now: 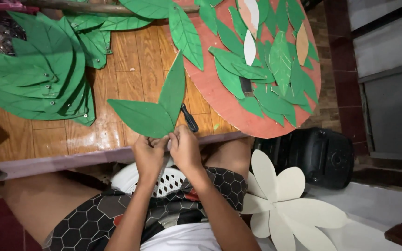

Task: Attaching green paper leaves to a craft base using a small screwdriver.

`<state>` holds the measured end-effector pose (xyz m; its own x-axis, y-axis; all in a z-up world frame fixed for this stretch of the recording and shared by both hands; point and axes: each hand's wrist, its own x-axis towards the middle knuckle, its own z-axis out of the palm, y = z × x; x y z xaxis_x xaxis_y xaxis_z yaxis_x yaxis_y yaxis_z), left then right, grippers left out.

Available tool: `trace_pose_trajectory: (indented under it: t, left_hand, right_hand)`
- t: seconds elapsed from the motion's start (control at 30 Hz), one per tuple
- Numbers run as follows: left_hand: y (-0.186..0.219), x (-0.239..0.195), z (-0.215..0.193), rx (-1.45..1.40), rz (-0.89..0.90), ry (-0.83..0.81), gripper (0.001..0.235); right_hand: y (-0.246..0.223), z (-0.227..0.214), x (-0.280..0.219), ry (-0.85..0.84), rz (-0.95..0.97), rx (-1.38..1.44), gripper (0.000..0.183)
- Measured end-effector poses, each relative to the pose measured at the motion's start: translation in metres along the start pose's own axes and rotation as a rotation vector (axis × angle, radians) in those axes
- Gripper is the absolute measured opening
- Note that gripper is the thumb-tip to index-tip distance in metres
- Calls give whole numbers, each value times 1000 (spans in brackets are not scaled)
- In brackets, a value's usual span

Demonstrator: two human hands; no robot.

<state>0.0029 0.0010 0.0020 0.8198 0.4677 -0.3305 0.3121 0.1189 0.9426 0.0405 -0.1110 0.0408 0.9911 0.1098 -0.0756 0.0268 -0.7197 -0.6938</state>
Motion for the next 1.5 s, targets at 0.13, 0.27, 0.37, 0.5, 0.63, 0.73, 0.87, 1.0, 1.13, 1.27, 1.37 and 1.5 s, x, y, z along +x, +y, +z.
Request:
trace_pose_trajectory:
  t: [0.13,0.27,0.37,0.5,0.63,0.73,0.87,1.0,1.13,1.27,1.37,1.5]
  left_hand:
    - [8,-2,1,-12,-2,-2,29]
    - [9,-2,1,20,9,7,28]
    - [-2,2,4,27,36,31,27]
    - [37,-12,5,57,55,57,24]
    - [23,-9,5,87,84,62,24]
    - [23,-12,5,119,102,50,22]
    - [7,-6,9,125,112,50,22]
    - [0,-5,7,75,79,50,25]
    - [15,-3,4,-117,-37,-8,32]
    - [0,1,4,-178,-79,0,32]
    - [-5,5,4,-199,-100,10,35]
    - [-35,12,1,-181,-89,0,41]
  right_hand:
    - [1,-8,3,-19,-113,-7,12]
    - [-13,-16,2,-37,-216,14,5]
    - [-7,-15,4,-13,-133,50,15]
    - [-14,-19,2,-106,83,231,34]
    - [0,-6,3,-119,114,224,31]
    - [6,0,3,-94,183,261,27]
    - [-8,-10,2,-62,168,232,17]
    - [-19,-17,-2,-10,37,141,9]
    - [-24,-28,2,59,-156,-90,11]
    - [-19,-19,-2,33,-17,-34,3]
    - [-12,-13,-2,-14,84,16,22]
    - [-20,-10,-2,-15,68,111,38]
